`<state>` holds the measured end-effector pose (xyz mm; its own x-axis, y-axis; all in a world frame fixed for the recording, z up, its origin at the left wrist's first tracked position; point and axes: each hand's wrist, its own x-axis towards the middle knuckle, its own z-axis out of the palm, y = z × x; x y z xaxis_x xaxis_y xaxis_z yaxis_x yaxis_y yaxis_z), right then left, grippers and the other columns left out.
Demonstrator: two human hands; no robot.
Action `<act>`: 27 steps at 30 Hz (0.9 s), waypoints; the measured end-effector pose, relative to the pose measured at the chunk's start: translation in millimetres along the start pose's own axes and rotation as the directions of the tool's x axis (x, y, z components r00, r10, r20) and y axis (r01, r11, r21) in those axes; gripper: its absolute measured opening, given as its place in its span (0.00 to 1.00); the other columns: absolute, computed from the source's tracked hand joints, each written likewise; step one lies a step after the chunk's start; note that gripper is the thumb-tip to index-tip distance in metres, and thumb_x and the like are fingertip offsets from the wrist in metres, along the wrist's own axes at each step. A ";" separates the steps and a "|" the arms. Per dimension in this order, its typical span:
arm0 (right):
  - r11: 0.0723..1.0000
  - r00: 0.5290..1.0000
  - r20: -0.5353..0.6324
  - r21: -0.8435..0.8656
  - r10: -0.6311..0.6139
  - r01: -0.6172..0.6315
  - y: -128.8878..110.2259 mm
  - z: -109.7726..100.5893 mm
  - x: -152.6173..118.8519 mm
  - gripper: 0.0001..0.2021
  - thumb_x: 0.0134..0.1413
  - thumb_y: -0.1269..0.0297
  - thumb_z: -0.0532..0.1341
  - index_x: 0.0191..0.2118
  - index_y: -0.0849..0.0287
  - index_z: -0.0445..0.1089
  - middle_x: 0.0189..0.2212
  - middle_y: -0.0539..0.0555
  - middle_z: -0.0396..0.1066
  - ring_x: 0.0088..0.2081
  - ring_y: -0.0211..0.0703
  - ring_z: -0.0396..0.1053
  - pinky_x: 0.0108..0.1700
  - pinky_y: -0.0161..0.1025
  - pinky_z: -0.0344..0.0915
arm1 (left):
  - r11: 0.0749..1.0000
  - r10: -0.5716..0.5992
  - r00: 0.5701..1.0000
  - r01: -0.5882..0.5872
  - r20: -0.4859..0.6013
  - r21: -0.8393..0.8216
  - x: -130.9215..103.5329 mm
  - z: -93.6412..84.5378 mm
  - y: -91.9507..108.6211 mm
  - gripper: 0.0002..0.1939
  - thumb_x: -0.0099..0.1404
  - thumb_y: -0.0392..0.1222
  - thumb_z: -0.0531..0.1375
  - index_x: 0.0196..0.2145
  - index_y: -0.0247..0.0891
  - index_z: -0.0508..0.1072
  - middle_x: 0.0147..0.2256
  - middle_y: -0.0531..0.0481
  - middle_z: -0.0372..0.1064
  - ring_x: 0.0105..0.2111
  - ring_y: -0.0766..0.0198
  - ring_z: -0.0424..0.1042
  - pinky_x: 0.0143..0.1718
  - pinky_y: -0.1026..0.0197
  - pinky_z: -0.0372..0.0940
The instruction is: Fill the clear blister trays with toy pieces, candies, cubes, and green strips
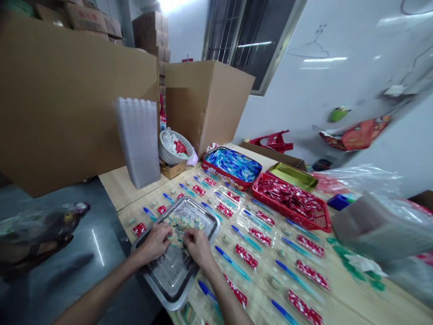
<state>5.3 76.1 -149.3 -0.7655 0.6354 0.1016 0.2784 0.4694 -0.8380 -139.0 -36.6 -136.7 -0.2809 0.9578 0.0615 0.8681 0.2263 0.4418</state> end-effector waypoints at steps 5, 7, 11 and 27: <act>0.989 0.994 0.112 0.145 -0.009 -0.007 -1.1 -6.9 -4.1 0.06 0.43 0.68 0.54 0.19 0.59 0.61 0.16 0.44 0.53 0.22 0.33 0.52 0.25 0.32 0.49 | 0.996 -0.056 0.997 0.053 -0.045 -0.074 -3.9 -10.0 5.0 0.07 0.50 0.29 0.52 0.24 0.38 0.65 0.25 0.55 0.65 0.31 0.65 0.64 0.36 0.61 0.52; 0.990 0.981 0.189 0.139 -0.032 0.005 -7.9 -9.1 -7.7 0.06 0.43 0.69 0.54 0.19 0.59 0.61 0.16 0.44 0.52 0.22 0.33 0.51 0.25 0.31 0.47 | 0.981 -0.107 0.991 0.092 -0.081 -0.171 -6.9 -11.8 7.1 0.06 0.50 0.29 0.53 0.24 0.38 0.65 0.24 0.56 0.63 0.28 0.66 0.63 0.32 0.63 0.52; 0.996 0.964 0.260 0.071 -0.063 0.047 -21.7 -8.4 -14.5 0.06 0.40 0.72 0.55 0.18 0.60 0.62 0.16 0.44 0.54 0.22 0.33 0.51 0.25 0.31 0.47 | 0.905 -0.106 0.992 0.071 -0.062 -0.419 -12.3 -7.7 11.1 0.06 0.47 0.29 0.54 0.23 0.37 0.65 0.21 0.57 0.61 0.25 0.68 0.62 0.28 0.66 0.53; 0.935 0.992 0.120 0.343 0.046 -0.085 -9.4 4.3 -28.5 0.03 0.39 0.70 0.58 0.26 0.60 0.66 0.19 0.45 0.63 0.23 0.34 0.59 0.27 0.32 0.54 | 0.817 -0.204 0.978 0.154 -0.029 -0.555 -21.5 7.8 15.2 0.01 0.47 0.35 0.57 0.22 0.35 0.69 0.18 0.58 0.61 0.21 0.69 0.61 0.25 0.66 0.54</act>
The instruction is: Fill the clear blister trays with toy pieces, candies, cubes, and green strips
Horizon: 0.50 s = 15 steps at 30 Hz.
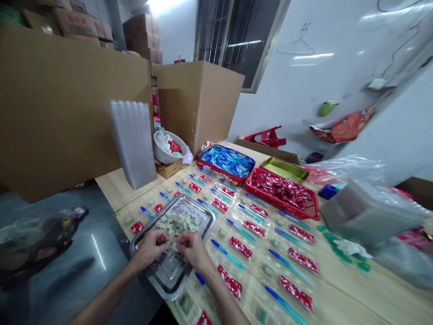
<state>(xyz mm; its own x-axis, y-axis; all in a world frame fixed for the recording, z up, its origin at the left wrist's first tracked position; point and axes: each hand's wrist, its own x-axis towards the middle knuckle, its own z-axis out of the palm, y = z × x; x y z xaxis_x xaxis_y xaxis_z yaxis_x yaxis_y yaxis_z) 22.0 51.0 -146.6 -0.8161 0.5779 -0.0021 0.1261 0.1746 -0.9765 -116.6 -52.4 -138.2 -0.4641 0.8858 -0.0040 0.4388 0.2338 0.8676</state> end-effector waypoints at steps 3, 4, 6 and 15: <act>0.982 0.999 0.009 0.185 0.032 -0.033 2.8 4.0 -0.7 0.06 0.37 0.65 0.61 0.25 0.59 0.65 0.18 0.45 0.63 0.21 0.34 0.58 0.25 0.32 0.53 | 0.985 -0.031 0.999 0.037 0.036 -0.170 -2.1 0.5 0.9 0.04 0.45 0.36 0.58 0.23 0.35 0.69 0.19 0.57 0.62 0.21 0.69 0.61 0.24 0.66 0.53; 0.982 1.000 -0.012 0.188 0.027 -0.024 2.9 5.9 -1.2 0.06 0.36 0.65 0.62 0.25 0.59 0.65 0.18 0.45 0.63 0.21 0.34 0.58 0.25 0.32 0.54 | 0.970 -0.045 0.998 0.056 0.051 -0.236 -3.2 0.8 1.2 0.05 0.44 0.36 0.58 0.23 0.35 0.69 0.19 0.57 0.62 0.22 0.69 0.61 0.25 0.66 0.54; 0.991 0.998 -0.067 0.134 0.002 0.007 1.9 9.6 -2.9 0.04 0.36 0.66 0.61 0.23 0.59 0.66 0.19 0.45 0.64 0.23 0.36 0.60 0.27 0.33 0.56 | 0.936 -0.080 0.993 0.106 0.092 -0.337 -5.5 1.4 1.3 0.07 0.42 0.35 0.59 0.25 0.35 0.69 0.20 0.57 0.64 0.22 0.69 0.62 0.26 0.66 0.55; 0.966 0.992 -0.095 -0.252 -0.089 0.063 -1.1 2.6 -1.3 0.06 0.45 0.72 0.58 0.29 0.60 0.72 0.26 0.51 0.72 0.30 0.41 0.68 0.35 0.35 0.61 | 0.996 0.013 1.000 -0.014 0.007 0.089 -13.5 2.0 0.6 0.02 0.47 0.33 0.57 0.23 0.36 0.68 0.21 0.57 0.62 0.24 0.68 0.62 0.27 0.64 0.54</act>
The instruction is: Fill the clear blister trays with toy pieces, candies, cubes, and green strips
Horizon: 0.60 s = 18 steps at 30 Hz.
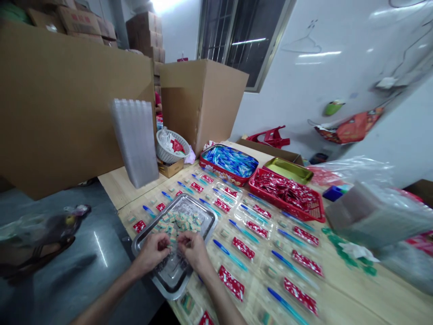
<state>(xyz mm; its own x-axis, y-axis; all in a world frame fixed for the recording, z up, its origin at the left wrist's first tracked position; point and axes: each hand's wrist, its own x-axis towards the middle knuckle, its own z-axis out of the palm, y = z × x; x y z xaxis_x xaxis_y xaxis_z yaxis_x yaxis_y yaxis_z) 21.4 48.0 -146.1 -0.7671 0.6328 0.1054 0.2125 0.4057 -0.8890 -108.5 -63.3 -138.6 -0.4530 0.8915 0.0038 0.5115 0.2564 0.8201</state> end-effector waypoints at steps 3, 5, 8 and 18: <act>0.937 0.996 -0.058 -0.346 -0.070 0.046 -2.0 -4.1 10.9 0.10 0.51 0.73 0.54 0.32 0.59 0.73 0.31 0.53 0.73 0.36 0.42 0.69 0.42 0.38 0.58 | 0.990 -0.008 1.000 0.004 0.030 0.139 -3.8 1.3 2.4 0.07 0.47 0.30 0.55 0.25 0.37 0.69 0.21 0.57 0.62 0.25 0.67 0.63 0.28 0.65 0.54; 0.850 0.996 -0.030 -0.524 -0.089 0.060 -4.3 -3.7 16.7 0.11 0.55 0.72 0.53 0.32 0.58 0.73 0.33 0.54 0.73 0.38 0.43 0.68 0.44 0.39 0.54 | 0.984 -0.008 0.999 0.002 0.037 0.178 -6.0 2.9 3.0 0.09 0.47 0.28 0.55 0.26 0.38 0.70 0.22 0.56 0.63 0.25 0.67 0.64 0.29 0.64 0.55; 0.787 0.995 0.000 -0.612 -0.098 0.077 -6.5 -0.1 21.5 0.11 0.55 0.72 0.52 0.32 0.58 0.72 0.35 0.55 0.72 0.40 0.44 0.67 0.44 0.39 0.52 | 0.972 0.018 0.999 -0.025 0.033 0.234 -8.4 5.2 2.1 0.10 0.47 0.27 0.54 0.26 0.38 0.70 0.23 0.55 0.65 0.27 0.65 0.64 0.31 0.64 0.55; 0.957 0.983 -0.131 -0.275 -0.129 0.089 -3.4 2.5 6.3 0.12 0.43 0.76 0.52 0.32 0.60 0.71 0.24 0.50 0.69 0.29 0.40 0.65 0.35 0.34 0.57 | 0.942 0.104 0.994 -0.109 0.033 0.316 -11.0 5.2 0.3 0.11 0.47 0.27 0.52 0.27 0.37 0.70 0.26 0.51 0.67 0.31 0.62 0.65 0.34 0.61 0.55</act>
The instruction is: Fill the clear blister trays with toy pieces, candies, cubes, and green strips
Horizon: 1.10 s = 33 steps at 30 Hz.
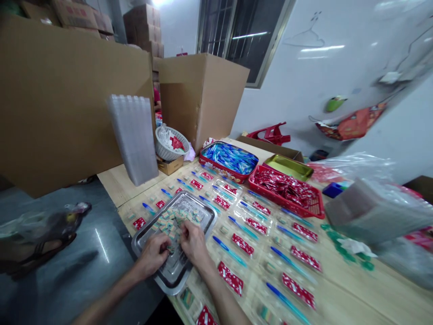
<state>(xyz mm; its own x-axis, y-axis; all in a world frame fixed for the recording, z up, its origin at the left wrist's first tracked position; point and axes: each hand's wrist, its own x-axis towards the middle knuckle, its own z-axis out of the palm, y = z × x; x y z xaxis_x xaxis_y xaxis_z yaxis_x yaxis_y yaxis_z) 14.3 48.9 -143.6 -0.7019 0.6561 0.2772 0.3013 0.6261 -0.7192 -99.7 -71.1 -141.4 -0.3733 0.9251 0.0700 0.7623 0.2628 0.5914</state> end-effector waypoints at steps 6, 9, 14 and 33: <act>1.000 0.996 0.090 0.014 -0.025 0.024 -5.7 8.3 -17.2 0.12 0.45 0.75 0.53 0.28 0.58 0.74 0.25 0.51 0.72 0.32 0.42 0.68 0.40 0.36 0.59 | 0.999 -0.034 0.999 0.034 -0.005 -0.021 -3.9 -1.1 3.0 0.11 0.49 0.28 0.53 0.28 0.37 0.70 0.27 0.51 0.68 0.32 0.61 0.66 0.36 0.60 0.57; 1.000 0.990 0.140 0.015 -0.008 0.006 -6.3 10.3 -20.2 0.13 0.44 0.76 0.53 0.27 0.58 0.74 0.23 0.49 0.73 0.30 0.40 0.69 0.39 0.35 0.58 | 0.998 -0.058 0.998 0.058 0.007 -0.030 -4.7 -1.4 2.8 0.11 0.48 0.27 0.53 0.29 0.37 0.70 0.27 0.51 0.68 0.32 0.62 0.66 0.35 0.61 0.57; 0.999 0.977 0.211 0.036 0.008 -0.016 -3.9 6.1 -22.8 0.14 0.40 0.79 0.54 0.28 0.59 0.75 0.27 0.51 0.74 0.32 0.40 0.69 0.38 0.34 0.59 | 0.998 -0.049 0.997 0.051 0.061 -0.031 -2.5 -1.6 1.1 0.16 0.49 0.27 0.54 0.36 0.37 0.72 0.29 0.51 0.69 0.32 0.62 0.67 0.35 0.62 0.57; 0.983 0.971 0.225 0.139 0.087 -0.120 -5.4 2.4 -28.2 0.09 0.39 0.78 0.57 0.29 0.59 0.66 0.24 0.47 0.65 0.28 0.38 0.64 0.30 0.32 0.55 | 0.990 -0.065 0.987 0.044 0.150 0.134 3.7 -4.6 7.4 0.12 0.50 0.31 0.55 0.32 0.37 0.74 0.28 0.52 0.71 0.32 0.63 0.67 0.35 0.62 0.53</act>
<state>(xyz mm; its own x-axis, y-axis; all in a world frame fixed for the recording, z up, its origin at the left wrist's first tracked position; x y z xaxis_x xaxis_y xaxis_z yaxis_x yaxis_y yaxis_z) 30.9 26.0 -149.1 -0.8003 0.5962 0.0634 0.2904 0.4780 -0.8290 -97.9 -67.0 -133.1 -0.3381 0.9368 -0.0897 0.8089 0.3380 0.4812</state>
